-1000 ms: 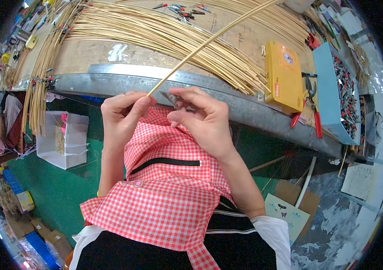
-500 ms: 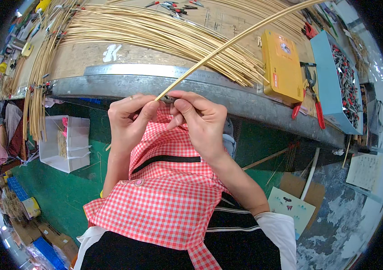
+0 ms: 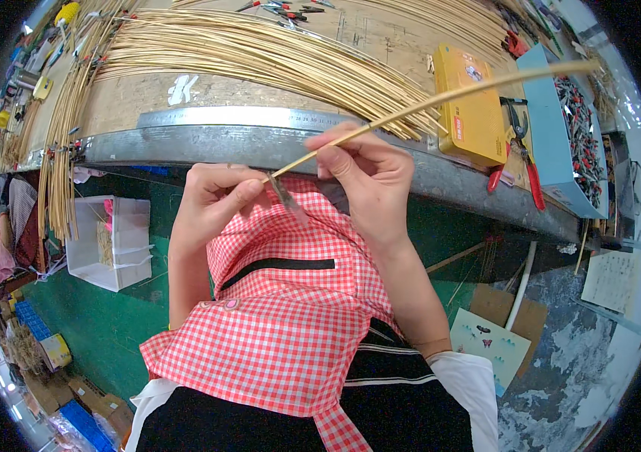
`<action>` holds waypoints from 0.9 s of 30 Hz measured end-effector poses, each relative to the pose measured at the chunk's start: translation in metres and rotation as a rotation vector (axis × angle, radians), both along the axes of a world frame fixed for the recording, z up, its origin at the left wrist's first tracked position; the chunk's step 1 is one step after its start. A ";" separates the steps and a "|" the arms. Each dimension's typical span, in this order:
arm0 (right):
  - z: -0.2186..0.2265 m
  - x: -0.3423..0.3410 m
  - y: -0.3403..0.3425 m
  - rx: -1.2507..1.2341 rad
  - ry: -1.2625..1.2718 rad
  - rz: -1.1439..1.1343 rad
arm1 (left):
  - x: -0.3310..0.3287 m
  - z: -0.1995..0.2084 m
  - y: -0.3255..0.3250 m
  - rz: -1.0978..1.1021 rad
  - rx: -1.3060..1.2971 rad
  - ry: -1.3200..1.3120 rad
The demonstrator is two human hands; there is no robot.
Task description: The person sits at a workbench and repeatedly picks up thin bamboo sticks. They align two sticks end-to-end and insert one into the other to join them. The person handles the sticks by hand, inspecting the alignment and connection before placing the joined sticks back on the table.
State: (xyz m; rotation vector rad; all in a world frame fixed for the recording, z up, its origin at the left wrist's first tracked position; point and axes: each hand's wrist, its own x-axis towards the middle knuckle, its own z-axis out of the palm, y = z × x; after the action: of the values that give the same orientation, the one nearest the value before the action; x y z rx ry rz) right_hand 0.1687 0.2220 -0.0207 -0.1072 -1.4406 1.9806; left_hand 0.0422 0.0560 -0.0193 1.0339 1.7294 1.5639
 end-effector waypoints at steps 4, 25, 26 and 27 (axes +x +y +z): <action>-0.005 0.001 -0.008 -0.092 -0.082 -0.029 | -0.008 0.002 -0.002 0.120 0.147 -0.095; 0.045 0.015 -0.003 0.190 -0.163 -0.095 | 0.014 0.021 -0.001 0.143 0.068 0.646; 0.046 0.015 0.001 0.217 -0.140 -0.084 | 0.015 0.020 -0.001 0.138 0.067 0.638; 0.045 0.014 0.002 0.191 -0.119 -0.067 | 0.015 0.019 0.000 0.131 0.066 0.630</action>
State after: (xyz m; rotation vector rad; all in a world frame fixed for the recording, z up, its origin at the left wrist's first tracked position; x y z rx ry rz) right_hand 0.1827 0.2237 0.0242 -0.1890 -1.6730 1.7996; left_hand 0.0568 0.0556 0.0001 1.5984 2.1991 1.4719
